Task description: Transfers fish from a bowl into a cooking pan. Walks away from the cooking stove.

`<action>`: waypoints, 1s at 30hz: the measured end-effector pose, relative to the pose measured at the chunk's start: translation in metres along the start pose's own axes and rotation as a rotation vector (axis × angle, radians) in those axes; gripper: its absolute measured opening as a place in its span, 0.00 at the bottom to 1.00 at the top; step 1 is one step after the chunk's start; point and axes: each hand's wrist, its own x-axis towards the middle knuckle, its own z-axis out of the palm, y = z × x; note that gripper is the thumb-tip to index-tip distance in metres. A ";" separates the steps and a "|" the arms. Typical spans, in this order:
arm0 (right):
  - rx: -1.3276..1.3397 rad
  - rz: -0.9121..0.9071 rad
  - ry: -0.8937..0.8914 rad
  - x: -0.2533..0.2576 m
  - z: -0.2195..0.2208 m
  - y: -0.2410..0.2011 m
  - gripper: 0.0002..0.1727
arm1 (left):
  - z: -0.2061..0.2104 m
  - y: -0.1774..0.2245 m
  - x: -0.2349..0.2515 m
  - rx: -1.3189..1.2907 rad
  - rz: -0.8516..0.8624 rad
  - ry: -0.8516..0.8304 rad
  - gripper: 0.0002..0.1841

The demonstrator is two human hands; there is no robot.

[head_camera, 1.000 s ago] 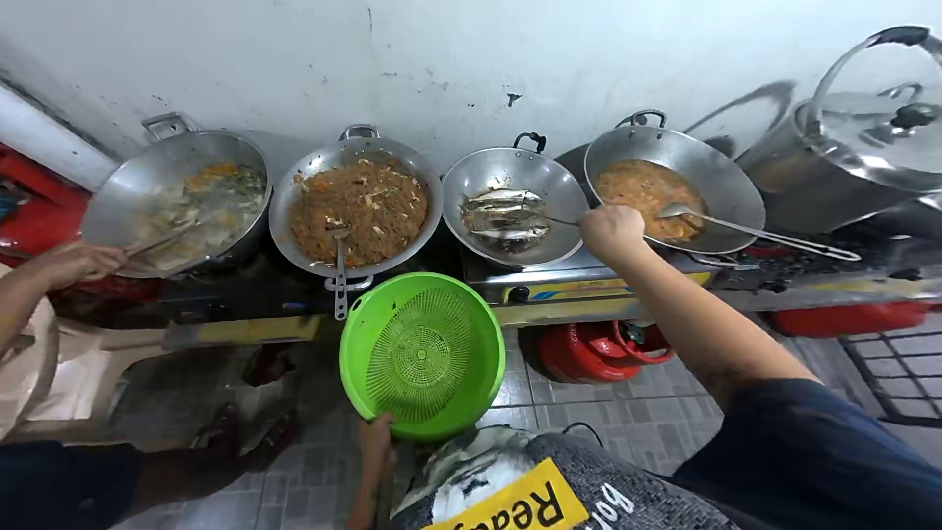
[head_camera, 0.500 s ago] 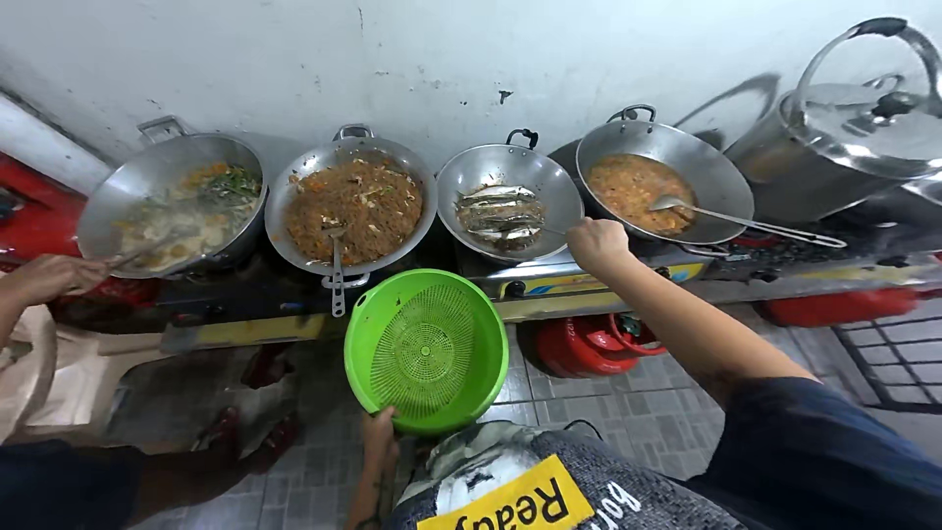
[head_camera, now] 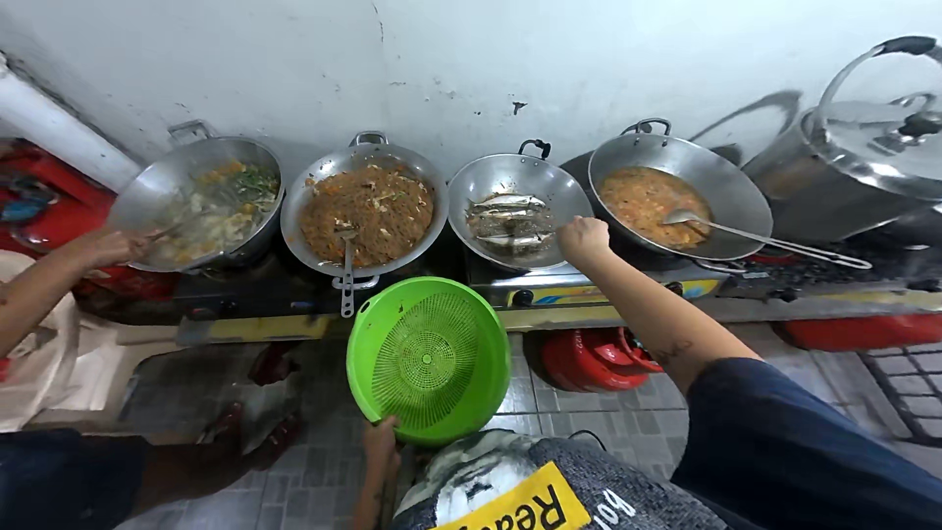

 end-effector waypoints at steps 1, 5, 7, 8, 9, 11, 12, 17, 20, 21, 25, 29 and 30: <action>-0.005 -0.002 -0.002 -0.001 0.001 0.000 0.13 | 0.000 0.000 0.000 -0.007 -0.006 0.001 0.34; -0.014 -0.019 -0.009 -0.008 -0.002 0.003 0.13 | 0.000 0.000 -0.001 -0.037 -0.023 0.004 0.32; -0.015 -0.014 -0.027 -0.009 -0.006 0.004 0.13 | 0.001 0.002 -0.001 -0.050 -0.019 0.006 0.32; -0.021 -0.010 -0.035 -0.009 -0.008 0.005 0.13 | 0.001 0.002 -0.001 -0.057 -0.017 0.001 0.32; -0.026 -0.011 -0.033 -0.007 -0.009 0.005 0.12 | 0.001 0.002 -0.001 -0.063 -0.018 -0.005 0.32; -0.029 -0.004 -0.021 -0.003 -0.009 0.009 0.11 | 0.001 0.000 -0.001 -0.063 -0.027 0.005 0.32; -0.019 0.005 -0.011 -0.002 -0.011 0.011 0.11 | 0.001 0.001 -0.002 -0.063 -0.034 0.010 0.33; 0.051 0.024 0.049 0.006 -0.028 0.013 0.11 | 0.000 -0.004 -0.001 -0.037 -0.034 0.028 0.32; 0.060 0.034 0.023 0.017 -0.027 0.008 0.12 | 0.002 -0.005 0.000 -0.037 -0.026 0.032 0.31; 0.063 0.027 0.023 0.021 -0.025 0.006 0.13 | 0.002 -0.005 0.000 -0.035 -0.025 0.031 0.32; 0.026 0.002 -0.002 0.029 -0.016 -0.001 0.13 | 0.003 -0.006 -0.002 -0.017 -0.045 0.034 0.31; 0.019 -0.006 -0.019 0.022 -0.016 0.000 0.13 | 0.005 -0.008 -0.004 -0.029 -0.040 0.019 0.31; 0.011 -0.006 -0.024 0.019 -0.016 0.001 0.13 | 0.006 -0.008 -0.005 -0.033 -0.037 0.022 0.30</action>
